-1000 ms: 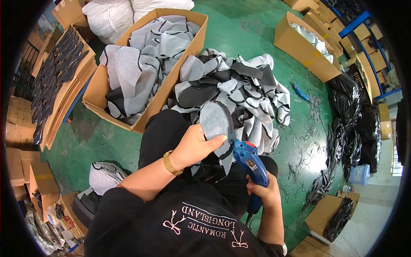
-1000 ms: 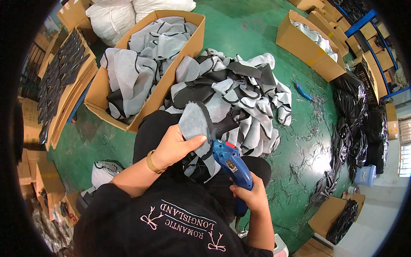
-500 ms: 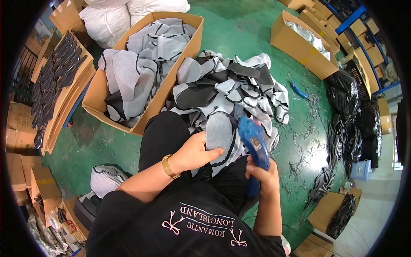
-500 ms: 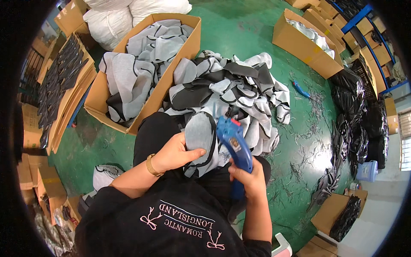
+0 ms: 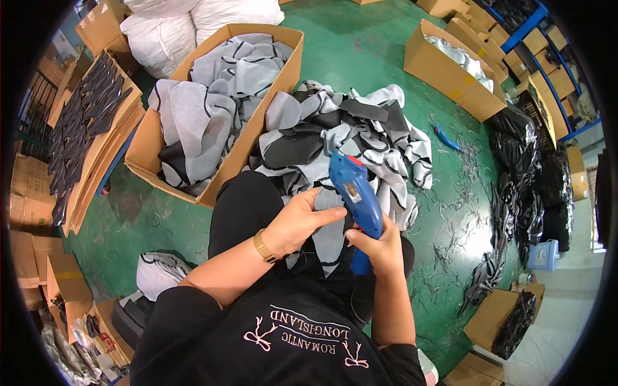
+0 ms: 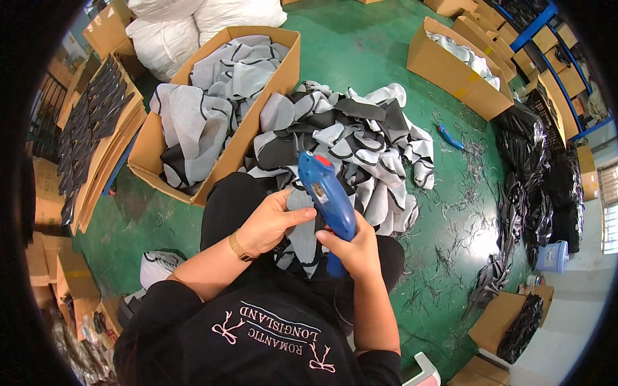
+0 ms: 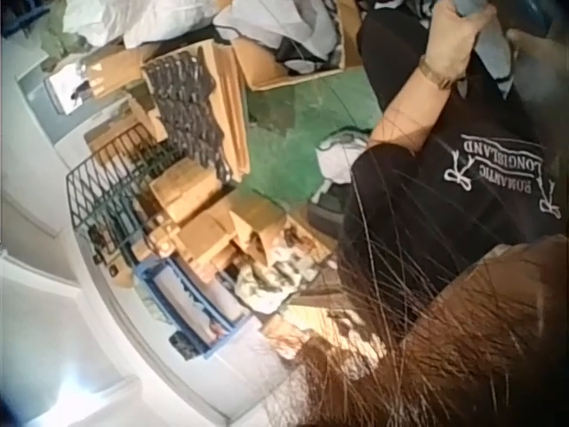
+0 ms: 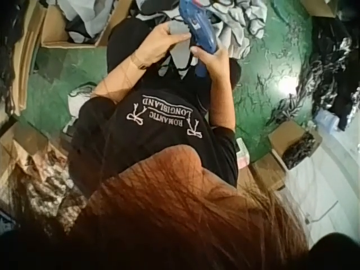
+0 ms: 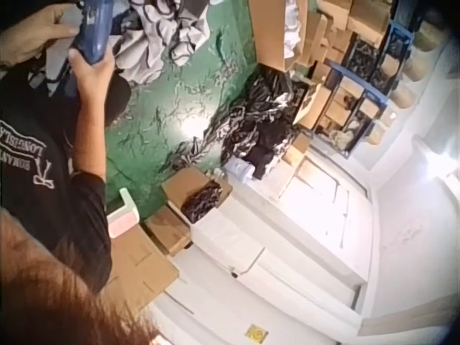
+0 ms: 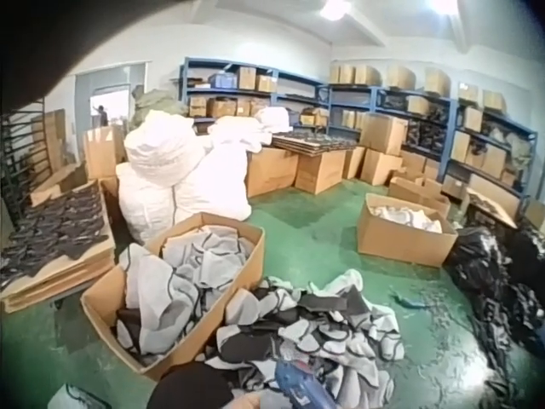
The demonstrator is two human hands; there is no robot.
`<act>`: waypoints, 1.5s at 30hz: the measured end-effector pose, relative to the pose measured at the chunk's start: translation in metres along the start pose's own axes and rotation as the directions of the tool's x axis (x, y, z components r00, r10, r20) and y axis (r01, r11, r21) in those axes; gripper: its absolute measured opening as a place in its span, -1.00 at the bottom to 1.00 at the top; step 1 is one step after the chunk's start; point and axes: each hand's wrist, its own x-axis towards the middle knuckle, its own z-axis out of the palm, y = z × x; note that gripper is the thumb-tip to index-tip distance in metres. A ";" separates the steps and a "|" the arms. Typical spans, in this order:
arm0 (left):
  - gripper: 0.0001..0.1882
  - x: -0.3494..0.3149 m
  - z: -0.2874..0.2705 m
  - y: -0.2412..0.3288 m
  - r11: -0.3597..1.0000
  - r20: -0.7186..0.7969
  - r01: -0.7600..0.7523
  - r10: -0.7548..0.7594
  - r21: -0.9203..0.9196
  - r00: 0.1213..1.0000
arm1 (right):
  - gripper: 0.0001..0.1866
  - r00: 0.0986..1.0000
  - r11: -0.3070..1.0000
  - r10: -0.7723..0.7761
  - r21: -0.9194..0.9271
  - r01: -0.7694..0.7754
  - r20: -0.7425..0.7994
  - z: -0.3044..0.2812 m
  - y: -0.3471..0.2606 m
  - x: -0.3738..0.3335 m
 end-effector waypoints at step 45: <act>-0.81 0.006 -0.016 0.011 0.991 -0.072 -0.128 0.130 0.035 0.989 | -0.68 0.983 0.980 0.181 -0.092 -0.178 0.022 -0.048 0.020 -0.068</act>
